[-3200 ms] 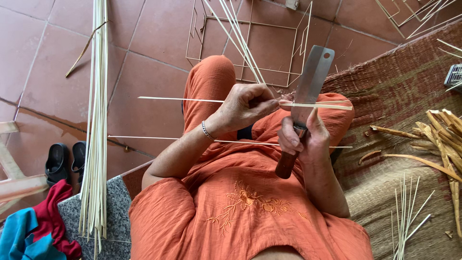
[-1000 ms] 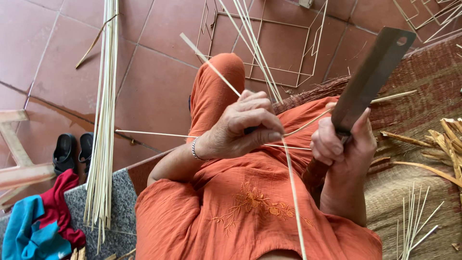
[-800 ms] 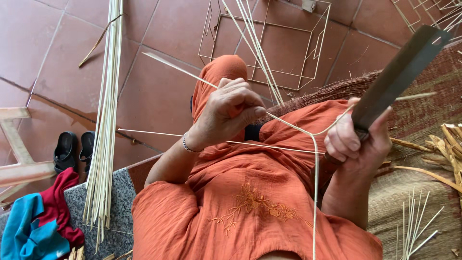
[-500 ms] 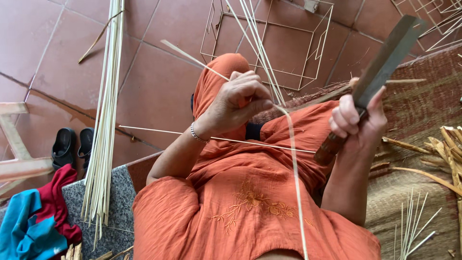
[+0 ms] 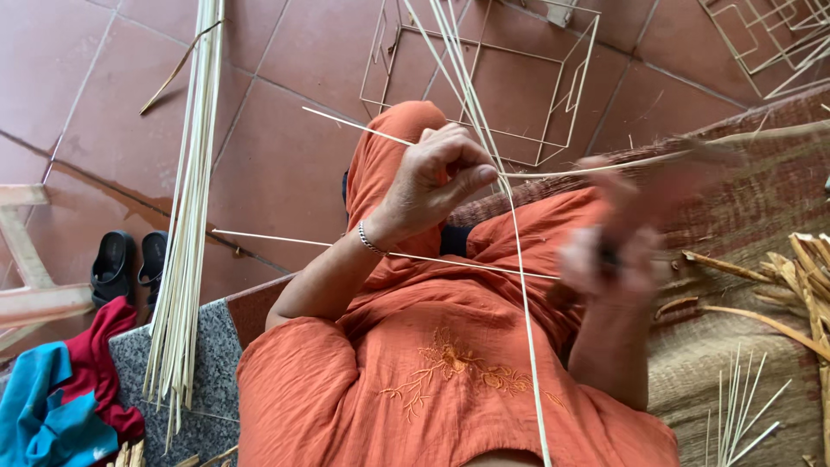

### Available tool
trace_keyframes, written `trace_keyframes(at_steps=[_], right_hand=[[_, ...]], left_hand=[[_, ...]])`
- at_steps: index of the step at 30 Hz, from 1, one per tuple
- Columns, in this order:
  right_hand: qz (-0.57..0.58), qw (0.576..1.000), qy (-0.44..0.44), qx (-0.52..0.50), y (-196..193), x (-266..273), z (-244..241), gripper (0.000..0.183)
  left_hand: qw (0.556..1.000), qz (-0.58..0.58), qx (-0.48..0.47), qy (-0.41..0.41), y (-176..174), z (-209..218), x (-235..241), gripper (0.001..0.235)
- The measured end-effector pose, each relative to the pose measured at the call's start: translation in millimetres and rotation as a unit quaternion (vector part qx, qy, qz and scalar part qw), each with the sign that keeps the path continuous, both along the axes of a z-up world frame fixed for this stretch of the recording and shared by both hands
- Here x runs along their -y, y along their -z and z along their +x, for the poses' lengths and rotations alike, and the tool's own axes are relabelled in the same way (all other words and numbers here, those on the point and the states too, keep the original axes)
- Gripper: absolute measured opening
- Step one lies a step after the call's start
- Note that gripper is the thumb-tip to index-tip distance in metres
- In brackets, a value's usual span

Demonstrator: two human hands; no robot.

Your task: The person sits cross-legged on a mat and uses a knife to shave thin strips of bamboo. They hold the bamboo stick in their left hand and the knife in their right hand, repeatedly scraping the surface to remove the outer layer. The person works on multiple sticks, placing the finished ones aside.

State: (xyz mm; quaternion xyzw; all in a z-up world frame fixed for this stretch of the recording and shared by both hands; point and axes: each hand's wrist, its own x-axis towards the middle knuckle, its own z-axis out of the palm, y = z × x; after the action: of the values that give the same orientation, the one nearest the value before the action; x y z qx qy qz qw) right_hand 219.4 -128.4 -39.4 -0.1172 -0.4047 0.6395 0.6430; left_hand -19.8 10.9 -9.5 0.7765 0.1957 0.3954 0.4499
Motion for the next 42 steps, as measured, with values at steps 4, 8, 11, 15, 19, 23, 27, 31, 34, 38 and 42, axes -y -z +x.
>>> trace_keyframes(at_steps=[4,8,11,15,19,23,27,31,34,38,42], right_hand=[[-0.094,0.986,0.06,0.125,-5,5,-29,0.059],[-0.124,0.982,0.096,0.103,-8,4,-36,0.046],[-0.11,0.991,0.065,0.04,0,-5,-21,0.046],[-0.158,0.985,0.064,-0.004,22,-22,-3,0.048],[-0.185,0.977,0.101,0.004,46,-32,16,0.051],[-0.199,0.974,0.087,-0.06,61,-33,28,0.053],[-0.217,0.969,0.101,-0.055,76,-46,35,0.052],[-0.238,0.963,0.112,-0.058,95,-54,43,0.051],[-0.249,0.958,0.121,-0.071,112,-57,56,0.051],[-0.271,0.951,0.142,-0.048,125,-66,69,0.053],[-0.228,0.955,0.178,-0.067,107,-66,62,0.053]], left_hand=[[1.0,0.017,-0.01,0.017,2,11,4,0.02],[0.999,-0.031,0.005,0.043,12,11,-9,0.026],[0.998,0.004,0.01,0.064,26,11,-29,0.022],[0.992,0.043,0.046,0.11,47,19,-42,0.012],[0.994,0.002,0.023,0.105,68,29,-50,0.007],[0.998,-0.041,-0.018,0.048,83,20,-68,0.013],[0.989,-0.093,-0.006,0.112,98,16,-81,0.013],[0.987,-0.108,-0.033,0.116,108,15,-89,0.014],[0.993,-0.078,-0.068,0.052,110,14,-94,0.017],[0.995,-0.047,-0.086,0.029,111,14,-96,0.014],[0.995,-0.035,-0.091,0.019,108,25,-111,0.013]])
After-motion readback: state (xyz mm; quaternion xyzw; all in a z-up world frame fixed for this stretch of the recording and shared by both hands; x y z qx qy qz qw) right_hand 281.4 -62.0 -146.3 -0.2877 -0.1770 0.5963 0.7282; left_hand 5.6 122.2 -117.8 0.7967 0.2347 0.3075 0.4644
